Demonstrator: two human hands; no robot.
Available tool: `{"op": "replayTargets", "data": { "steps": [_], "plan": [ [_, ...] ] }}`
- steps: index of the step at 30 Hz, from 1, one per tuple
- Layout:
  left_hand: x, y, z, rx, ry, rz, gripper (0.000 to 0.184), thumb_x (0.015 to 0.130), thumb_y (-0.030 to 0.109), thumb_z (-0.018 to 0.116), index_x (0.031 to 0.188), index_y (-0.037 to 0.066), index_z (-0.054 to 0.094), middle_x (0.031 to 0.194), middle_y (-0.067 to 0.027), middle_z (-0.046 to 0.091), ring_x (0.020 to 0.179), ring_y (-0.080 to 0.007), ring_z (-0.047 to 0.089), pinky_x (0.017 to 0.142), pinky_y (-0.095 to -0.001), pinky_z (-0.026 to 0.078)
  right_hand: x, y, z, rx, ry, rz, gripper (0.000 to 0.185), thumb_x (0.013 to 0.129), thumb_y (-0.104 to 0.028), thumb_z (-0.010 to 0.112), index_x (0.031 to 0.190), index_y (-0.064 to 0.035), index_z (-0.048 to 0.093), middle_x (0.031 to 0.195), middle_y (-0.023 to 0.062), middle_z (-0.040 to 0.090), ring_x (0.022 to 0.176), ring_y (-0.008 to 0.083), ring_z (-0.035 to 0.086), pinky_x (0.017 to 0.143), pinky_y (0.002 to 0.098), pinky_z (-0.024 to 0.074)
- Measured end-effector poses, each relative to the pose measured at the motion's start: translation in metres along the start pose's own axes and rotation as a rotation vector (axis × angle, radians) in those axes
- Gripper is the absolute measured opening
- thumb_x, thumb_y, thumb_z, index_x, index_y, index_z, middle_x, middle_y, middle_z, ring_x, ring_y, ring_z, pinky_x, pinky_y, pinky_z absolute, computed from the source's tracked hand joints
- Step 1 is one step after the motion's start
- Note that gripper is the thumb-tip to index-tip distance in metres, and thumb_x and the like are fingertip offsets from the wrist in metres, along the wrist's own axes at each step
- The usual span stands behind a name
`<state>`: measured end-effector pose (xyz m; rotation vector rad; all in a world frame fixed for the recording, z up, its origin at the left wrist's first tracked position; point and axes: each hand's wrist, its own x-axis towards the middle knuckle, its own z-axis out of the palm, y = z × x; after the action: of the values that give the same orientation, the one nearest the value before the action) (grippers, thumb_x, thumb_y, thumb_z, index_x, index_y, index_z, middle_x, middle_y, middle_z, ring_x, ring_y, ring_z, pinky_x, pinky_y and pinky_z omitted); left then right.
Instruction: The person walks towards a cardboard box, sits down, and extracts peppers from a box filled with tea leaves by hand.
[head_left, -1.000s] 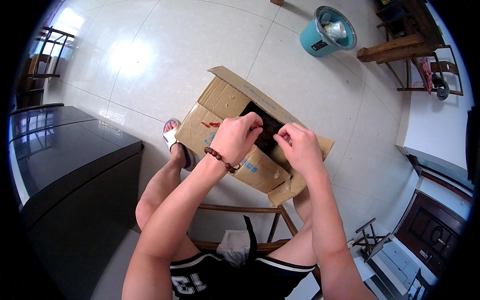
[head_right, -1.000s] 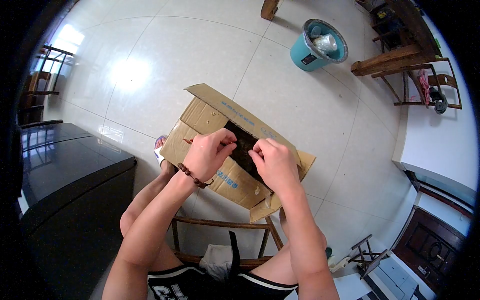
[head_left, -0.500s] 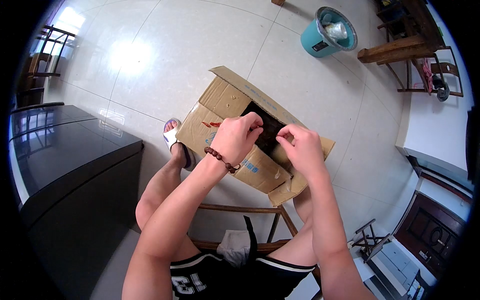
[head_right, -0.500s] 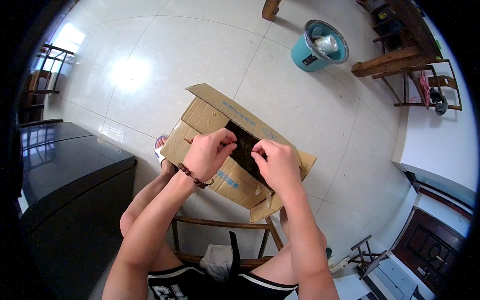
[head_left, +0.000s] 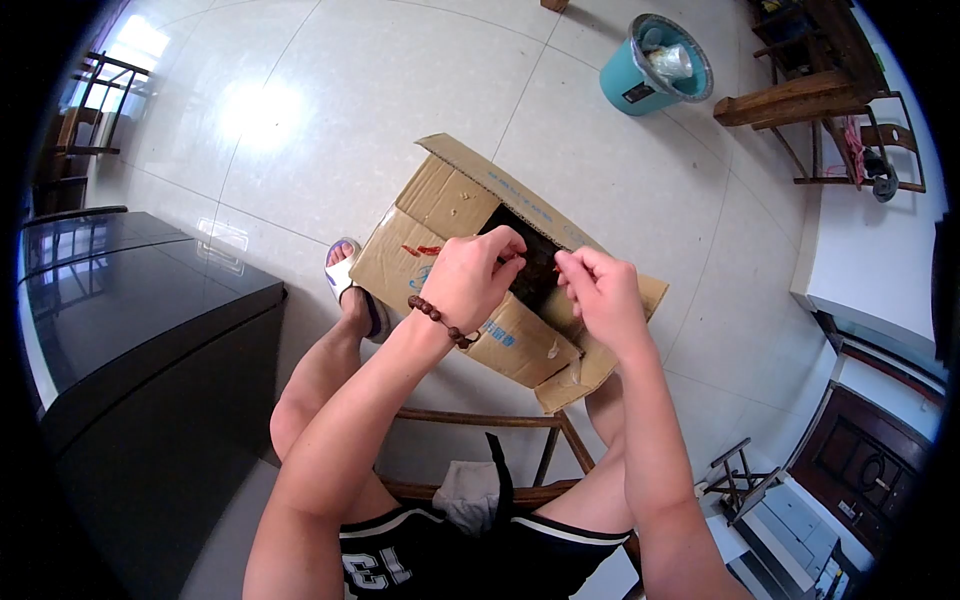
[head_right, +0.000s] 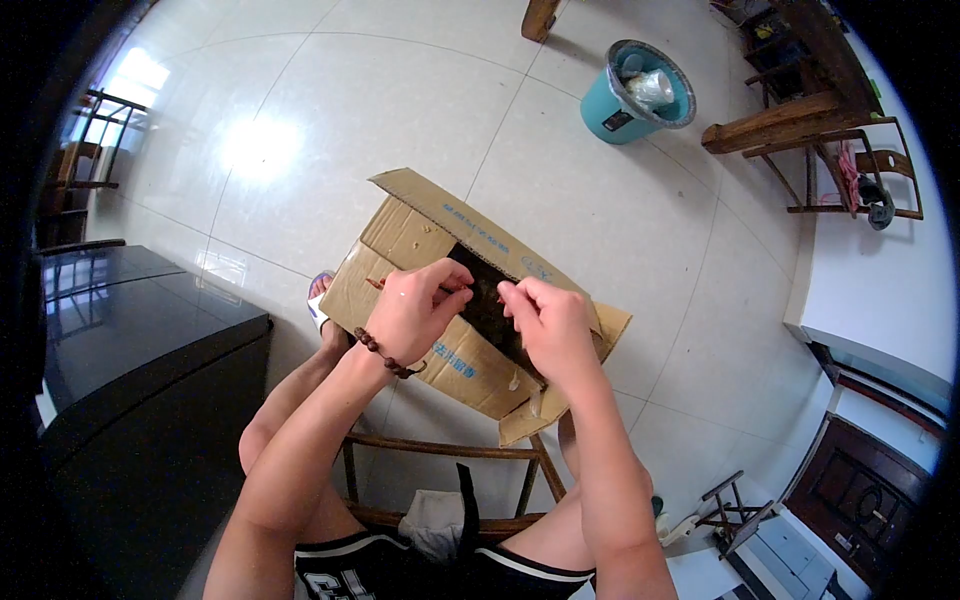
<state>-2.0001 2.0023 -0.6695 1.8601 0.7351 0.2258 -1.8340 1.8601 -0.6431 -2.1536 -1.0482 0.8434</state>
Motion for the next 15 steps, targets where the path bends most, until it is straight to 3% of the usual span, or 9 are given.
{"op": "replayTargets", "data": {
  "steps": [2, 4, 5, 11, 14, 15],
  "plan": [
    [0.000, 0.000, 0.000, -0.042, -0.013, -0.007, 0.019, 0.099, 0.006, 0.075, 0.115, -0.002, 0.071, 0.100, -0.0160, 0.081, 0.086, -0.0237, 0.080, 0.078, -0.0337, 0.063, 0.001, 0.003, -0.004, 0.720, -0.154, 0.296, 0.041, 0.114, -0.037, 0.061, 0.090, -0.0039, 0.063, 0.074, 0.0039, 0.063, 0.056, 0.0128, 0.060, 0.052, 0.0265, 0.0434],
    [0.001, 0.000, 0.001, -0.349, -0.058, -0.126, 0.018, 0.101, 0.003, 0.073, 0.117, -0.004, 0.070, 0.105, -0.0130, 0.080, 0.090, -0.0180, 0.079, 0.081, -0.0307, 0.064, -0.001, -0.002, -0.007, 0.819, -0.213, 0.244, 0.044, 0.116, -0.042, 0.056, 0.089, -0.0060, 0.059, 0.073, 0.0008, 0.058, 0.056, 0.0107, 0.058, 0.051, 0.0242, 0.0395],
    [0.002, 0.002, 0.001, -0.354, -0.061, -0.121, 0.018, 0.101, 0.003, 0.073, 0.117, -0.004, 0.070, 0.105, -0.0130, 0.080, 0.090, -0.0180, 0.079, 0.081, -0.0307, 0.064, -0.002, -0.004, -0.009, 0.920, -0.278, 0.192, 0.048, 0.118, -0.046, 0.050, 0.089, -0.0080, 0.055, 0.073, -0.0024, 0.052, 0.056, 0.0086, 0.057, 0.050, 0.0218, 0.0356],
    [0.001, 0.020, -0.007, -0.670, -0.168, -0.150, 0.017, 0.103, 0.003, 0.073, 0.119, -0.002, 0.069, 0.107, -0.0065, 0.076, 0.094, -0.0146, 0.077, 0.081, -0.0282, 0.062, -0.003, -0.005, -0.016, 0.974, -0.325, 0.134, 0.047, 0.118, -0.049, 0.046, 0.094, -0.0091, 0.055, 0.075, -0.0017, 0.053, 0.061, 0.0101, 0.056, 0.054, 0.0231, 0.0352],
    [0.000, 0.023, -0.008, -0.676, -0.168, -0.123, 0.017, 0.104, 0.004, 0.073, 0.119, -0.002, 0.069, 0.106, -0.0065, 0.076, 0.093, -0.0139, 0.077, 0.080, -0.0278, 0.062, -0.005, -0.003, -0.015, 0.969, -0.308, 0.174, 0.043, 0.117, -0.042, 0.054, 0.092, -0.0070, 0.057, 0.077, -0.0006, 0.058, 0.063, 0.0112, 0.059, 0.056, 0.0243, 0.0403],
    [0.001, 0.023, -0.008, -0.677, -0.168, -0.123, 0.017, 0.104, 0.004, 0.073, 0.119, -0.002, 0.069, 0.106, -0.0065, 0.076, 0.093, -0.0139, 0.077, 0.080, -0.0278, 0.062, -0.008, -0.005, -0.012, 0.667, -0.131, -0.017, 0.037, 0.114, -0.036, 0.060, 0.092, -0.0052, 0.059, 0.079, 0.0032, 0.064, 0.065, 0.0161, 0.064, 0.058, 0.0285, 0.0455]
  ]
}}
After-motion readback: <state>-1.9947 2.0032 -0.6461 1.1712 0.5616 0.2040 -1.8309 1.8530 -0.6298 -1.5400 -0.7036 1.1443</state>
